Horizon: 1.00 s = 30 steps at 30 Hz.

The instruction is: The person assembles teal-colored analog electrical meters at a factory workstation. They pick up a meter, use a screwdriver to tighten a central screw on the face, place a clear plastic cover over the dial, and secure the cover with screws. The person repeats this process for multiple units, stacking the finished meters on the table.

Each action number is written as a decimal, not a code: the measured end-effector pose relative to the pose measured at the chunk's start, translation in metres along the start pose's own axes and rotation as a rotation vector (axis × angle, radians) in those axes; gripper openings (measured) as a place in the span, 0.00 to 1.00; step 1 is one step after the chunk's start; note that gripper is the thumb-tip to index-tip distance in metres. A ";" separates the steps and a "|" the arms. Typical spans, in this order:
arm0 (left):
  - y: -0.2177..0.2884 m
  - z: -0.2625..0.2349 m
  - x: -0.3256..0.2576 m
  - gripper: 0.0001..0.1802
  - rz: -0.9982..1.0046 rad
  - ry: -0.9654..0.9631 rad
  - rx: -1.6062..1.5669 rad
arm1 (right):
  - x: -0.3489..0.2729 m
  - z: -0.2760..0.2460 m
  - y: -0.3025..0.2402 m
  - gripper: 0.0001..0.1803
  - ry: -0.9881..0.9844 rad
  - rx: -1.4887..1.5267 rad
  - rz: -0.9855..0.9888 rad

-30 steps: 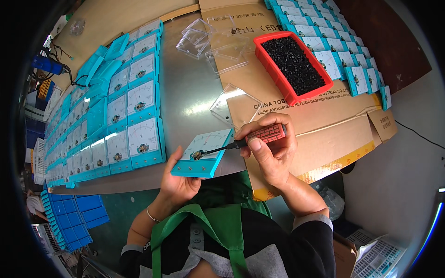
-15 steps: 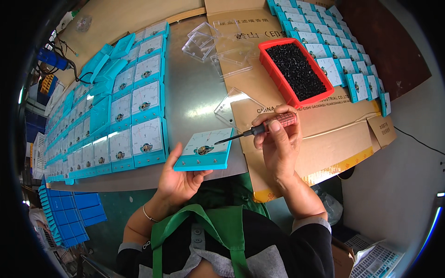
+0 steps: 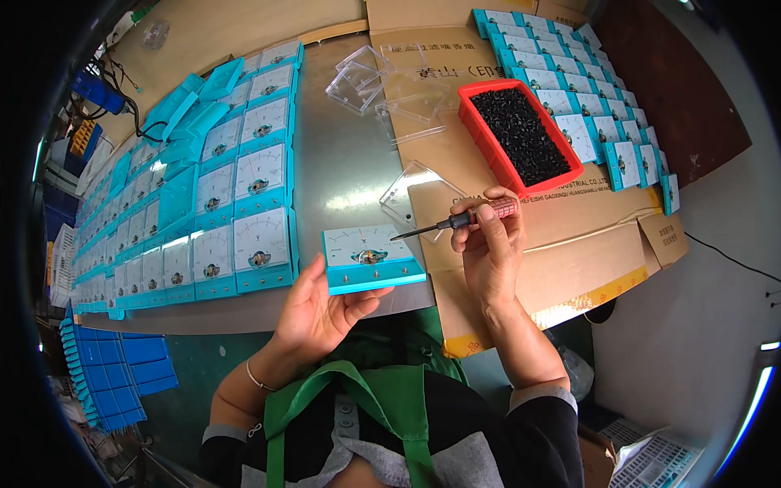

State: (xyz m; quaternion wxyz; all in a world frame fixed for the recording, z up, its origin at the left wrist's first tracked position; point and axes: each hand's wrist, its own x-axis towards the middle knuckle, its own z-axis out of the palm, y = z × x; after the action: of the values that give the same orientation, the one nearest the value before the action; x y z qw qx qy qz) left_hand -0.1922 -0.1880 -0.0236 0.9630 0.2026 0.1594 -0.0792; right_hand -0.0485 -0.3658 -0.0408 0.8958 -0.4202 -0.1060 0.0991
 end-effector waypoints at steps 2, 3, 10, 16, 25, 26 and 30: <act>0.000 -0.002 0.000 0.32 -0.005 -0.001 -0.023 | 0.000 0.000 0.001 0.16 -0.002 -0.002 0.001; 0.000 -0.003 -0.001 0.31 -0.011 -0.009 -0.042 | 0.000 0.000 0.001 0.16 -0.007 -0.001 0.002; 0.002 -0.007 -0.001 0.30 -0.032 -0.090 -0.043 | 0.000 -0.001 0.001 0.16 -0.009 -0.011 0.000; 0.002 -0.010 0.001 0.30 -0.049 -0.095 -0.114 | -0.001 0.001 0.000 0.16 -0.003 -0.003 0.008; 0.000 -0.012 0.001 0.31 -0.070 -0.101 -0.131 | -0.001 0.000 -0.001 0.16 -0.012 0.012 0.026; -0.001 -0.013 0.001 0.31 -0.067 -0.101 -0.132 | -0.002 0.000 -0.001 0.16 -0.011 0.016 0.026; -0.003 -0.016 0.002 0.32 -0.061 -0.068 -0.186 | -0.002 0.000 -0.001 0.16 -0.017 0.028 0.024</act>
State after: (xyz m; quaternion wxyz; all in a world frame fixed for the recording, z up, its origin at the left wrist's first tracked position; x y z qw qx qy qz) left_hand -0.1952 -0.1841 -0.0397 0.9796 0.1047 0.1392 -0.1001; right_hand -0.0504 -0.3665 -0.0404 0.8994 -0.4079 -0.1074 0.1148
